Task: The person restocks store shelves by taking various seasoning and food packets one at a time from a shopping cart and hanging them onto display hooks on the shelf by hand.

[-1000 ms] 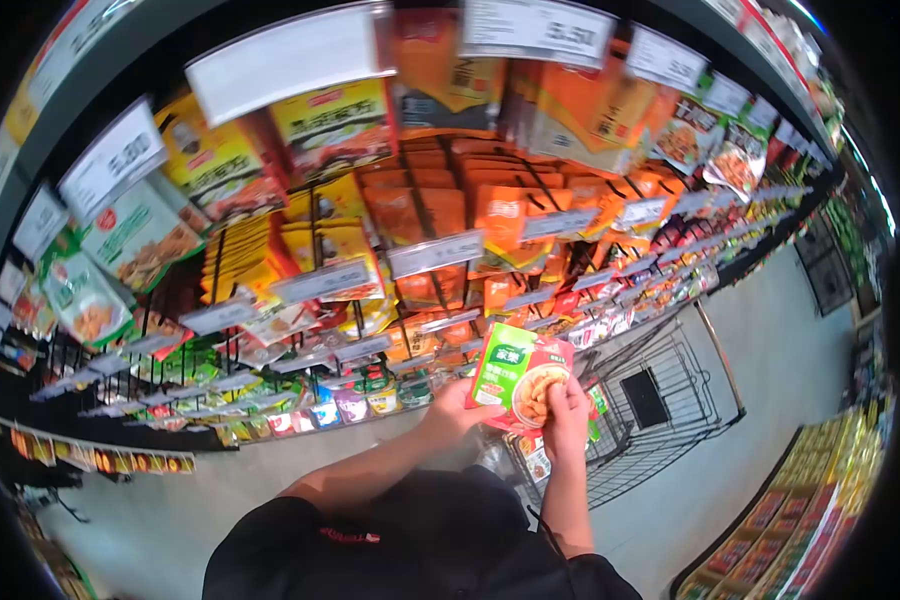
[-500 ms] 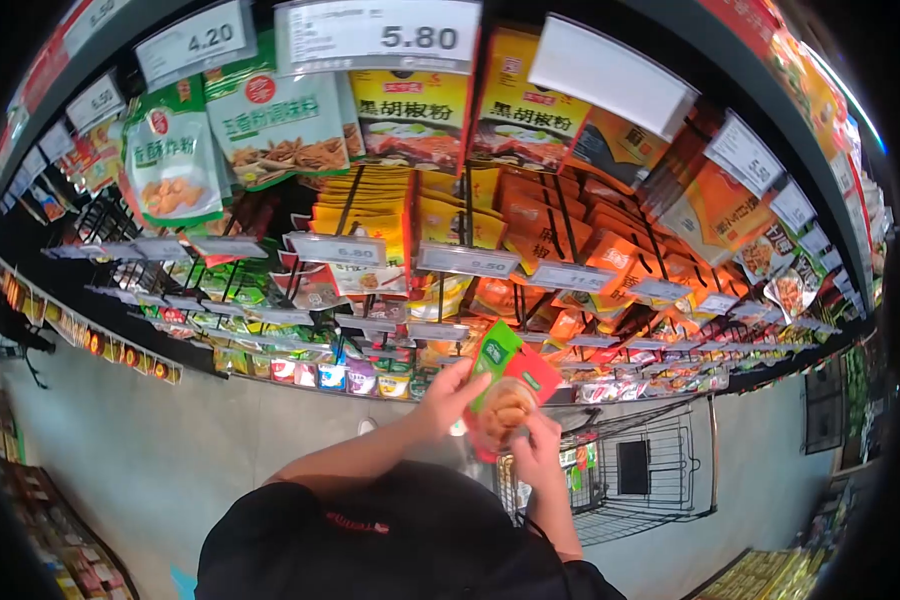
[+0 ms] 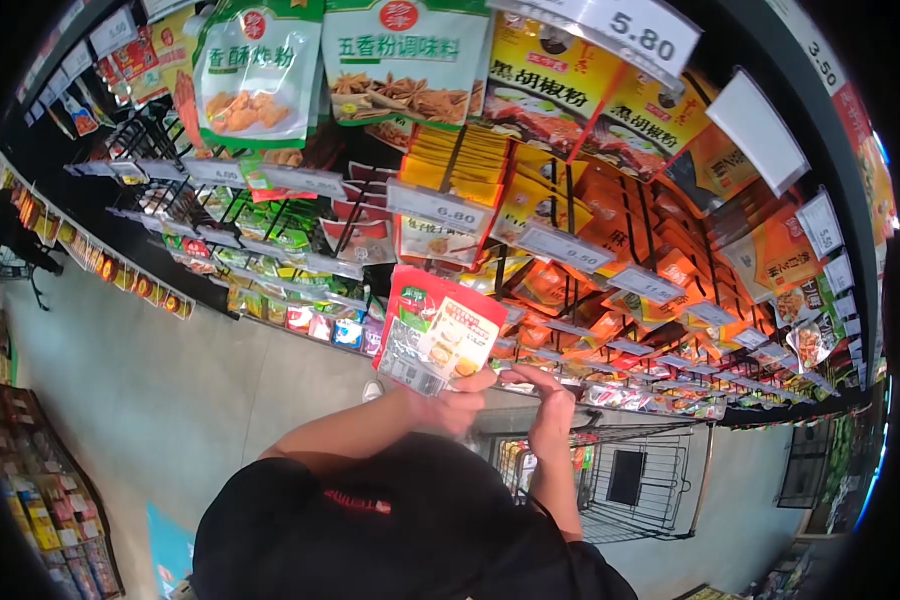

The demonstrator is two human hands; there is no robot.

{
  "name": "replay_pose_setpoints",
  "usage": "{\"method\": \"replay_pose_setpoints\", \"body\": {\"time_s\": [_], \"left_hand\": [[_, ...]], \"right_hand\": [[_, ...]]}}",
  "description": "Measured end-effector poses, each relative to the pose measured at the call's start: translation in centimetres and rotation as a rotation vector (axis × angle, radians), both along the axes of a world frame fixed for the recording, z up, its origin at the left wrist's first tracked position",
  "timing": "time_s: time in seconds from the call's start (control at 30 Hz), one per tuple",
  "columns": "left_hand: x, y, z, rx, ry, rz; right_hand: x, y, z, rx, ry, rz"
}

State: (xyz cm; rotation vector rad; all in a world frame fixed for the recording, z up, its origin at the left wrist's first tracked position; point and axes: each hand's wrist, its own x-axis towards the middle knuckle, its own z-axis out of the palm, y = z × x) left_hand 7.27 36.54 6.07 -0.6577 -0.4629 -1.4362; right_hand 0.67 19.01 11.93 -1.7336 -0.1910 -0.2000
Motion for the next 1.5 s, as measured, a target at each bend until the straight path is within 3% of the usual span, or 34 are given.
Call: {"method": "replay_pose_setpoints", "body": {"time_s": [0.23,0.3,0.37,0.43,0.47,0.53,0.63,0.77,0.87,0.9,0.97,1.03,1.1,1.13,1.2,1.37,1.5], "left_hand": [[0.7,3.0,1.9,0.231,-0.034,0.201],[0.7,3.5,1.5,0.501,0.052,0.462],[0.3,4.9,-2.0,0.717,0.067,0.673],[0.2,5.7,3.6,1.392,0.006,0.956],[0.2,6.5,2.7,1.390,0.013,0.963],[0.1,8.9,1.2,1.478,-0.276,1.296],[-0.6,12.3,2.4,1.474,-0.337,1.366],[-0.2,17.9,1.8,1.498,-0.378,1.502],[1.3,21.8,1.5,1.642,-0.362,1.641],[2.0,22.7,2.0,1.643,-0.360,1.652],[3.3,24.5,3.1,1.658,-0.369,1.770],[5.0,26.7,2.6,1.646,-0.447,1.752],[6.6,27.9,3.3,1.532,-0.508,1.896],[7.1,29.0,3.1,1.543,-0.493,1.793],[8.3,29.9,3.3,1.517,-0.507,1.820],[11.6,32.5,1.6,1.436,-0.651,1.946],[12.3,32.9,2.6,1.423,-0.581,1.879]], "right_hand": [[0.9,2.4,0.0,-0.053,-0.029,0.073],[1.2,2.7,-0.3,-0.076,-0.040,0.070],[1.7,3.2,-1.0,-0.036,-0.010,0.092],[2.4,4.8,-1.0,0.098,-0.010,0.111],[2.8,5.9,-1.0,0.235,-0.010,0.124],[3.3,8.2,-0.9,0.217,0.031,0.102],[4.6,11.9,-0.5,0.236,0.091,0.109],[6.6,16.2,-1.4,0.030,0.038,0.164],[8.1,20.6,1.9,-0.422,-0.571,-0.056],[8.8,21.8,2.4,-0.417,-0.578,-0.050],[10.1,24.5,3.2,-0.515,-0.810,0.218],[11.1,27.5,4.4,-0.625,-0.757,0.246],[12.3,29.9,4.7,-0.736,-0.698,0.264],[13.1,30.8,4.6,-0.804,-0.654,0.231],[14.4,32.1,4.1,-0.922,-0.601,0.166],[16.4,34.6,3.8,-0.934,-0.572,0.105],[17.1,35.6,3.2,-0.964,-0.582,-0.005]]}}
